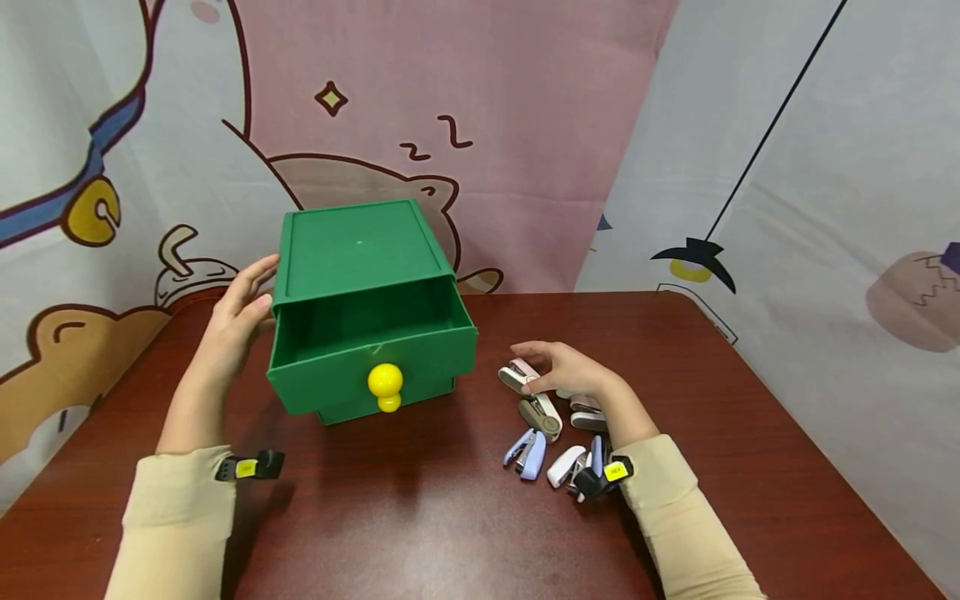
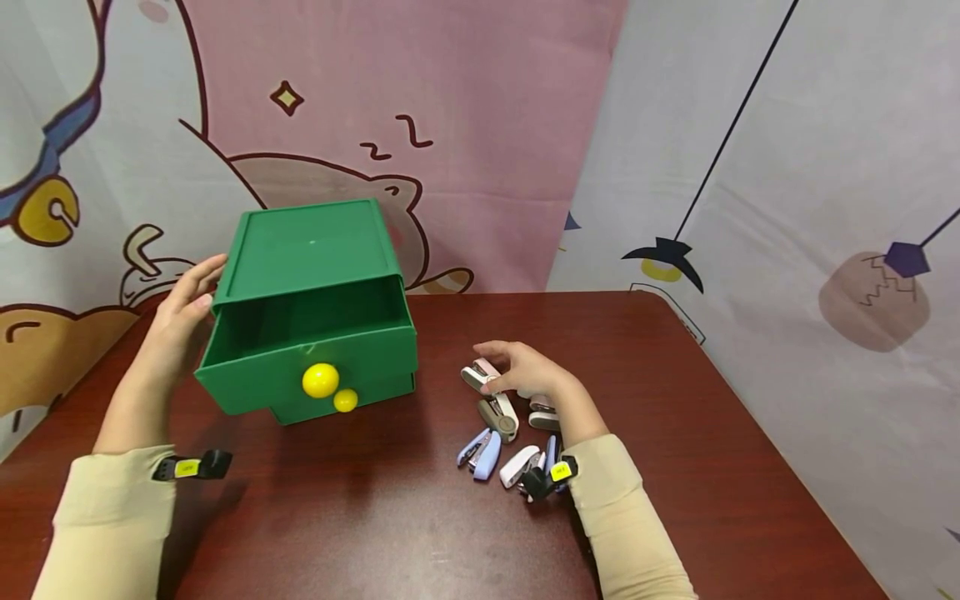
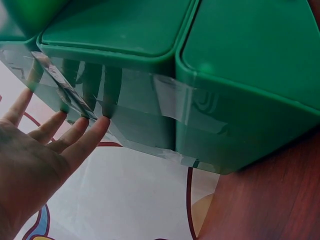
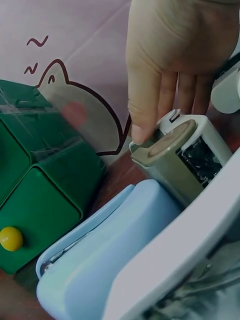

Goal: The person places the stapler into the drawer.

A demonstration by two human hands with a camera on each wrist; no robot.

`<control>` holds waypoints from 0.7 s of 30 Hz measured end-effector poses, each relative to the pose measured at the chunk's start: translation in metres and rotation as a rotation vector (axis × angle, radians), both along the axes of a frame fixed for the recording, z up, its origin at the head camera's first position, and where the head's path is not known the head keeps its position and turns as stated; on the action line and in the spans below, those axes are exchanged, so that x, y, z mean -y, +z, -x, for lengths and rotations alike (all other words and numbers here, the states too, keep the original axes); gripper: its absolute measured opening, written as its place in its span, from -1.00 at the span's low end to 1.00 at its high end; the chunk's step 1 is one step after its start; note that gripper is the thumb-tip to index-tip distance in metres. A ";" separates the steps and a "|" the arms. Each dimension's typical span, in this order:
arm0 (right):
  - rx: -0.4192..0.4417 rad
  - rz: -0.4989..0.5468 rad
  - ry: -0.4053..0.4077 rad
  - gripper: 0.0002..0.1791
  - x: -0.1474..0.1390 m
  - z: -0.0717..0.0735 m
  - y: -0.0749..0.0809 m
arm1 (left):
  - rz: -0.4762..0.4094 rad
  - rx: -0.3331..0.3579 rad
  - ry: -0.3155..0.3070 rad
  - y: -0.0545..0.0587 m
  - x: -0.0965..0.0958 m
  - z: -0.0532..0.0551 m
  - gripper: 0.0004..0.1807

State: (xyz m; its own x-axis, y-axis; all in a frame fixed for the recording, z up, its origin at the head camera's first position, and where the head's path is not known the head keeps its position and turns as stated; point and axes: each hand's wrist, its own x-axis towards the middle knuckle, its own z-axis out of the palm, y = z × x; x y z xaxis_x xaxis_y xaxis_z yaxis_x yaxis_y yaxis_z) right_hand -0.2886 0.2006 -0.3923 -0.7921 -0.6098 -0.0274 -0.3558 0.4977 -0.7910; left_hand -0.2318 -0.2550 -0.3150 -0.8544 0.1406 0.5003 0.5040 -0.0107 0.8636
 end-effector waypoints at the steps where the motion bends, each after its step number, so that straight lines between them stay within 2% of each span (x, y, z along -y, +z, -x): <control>1: 0.006 -0.008 -0.003 -0.23 0.000 0.000 0.000 | 0.001 0.001 0.000 0.000 0.000 0.000 -0.46; 5: 0.055 -0.027 -0.025 -0.22 0.003 -0.002 0.000 | 0.007 0.002 0.003 0.000 0.000 0.000 -0.46; 8: 0.057 -0.053 -0.038 -0.22 0.005 -0.002 0.000 | 0.008 0.001 0.003 0.000 0.000 0.000 -0.46; 13: -0.004 -0.103 -0.049 -0.24 0.006 -0.003 -0.001 | 0.010 0.000 0.000 0.000 0.000 -0.001 -0.46; 21: -0.098 -0.092 -0.073 -0.27 0.007 -0.003 -0.005 | 0.008 -0.004 0.002 0.000 0.000 -0.001 -0.46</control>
State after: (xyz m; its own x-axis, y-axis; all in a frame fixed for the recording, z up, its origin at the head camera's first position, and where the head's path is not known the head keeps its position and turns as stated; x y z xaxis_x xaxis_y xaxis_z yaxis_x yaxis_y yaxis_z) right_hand -0.2860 0.1940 -0.3971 -0.8360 -0.5487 -0.0003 -0.3895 0.5938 -0.7041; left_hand -0.2309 -0.2547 -0.3146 -0.8525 0.1424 0.5030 0.5078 -0.0028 0.8615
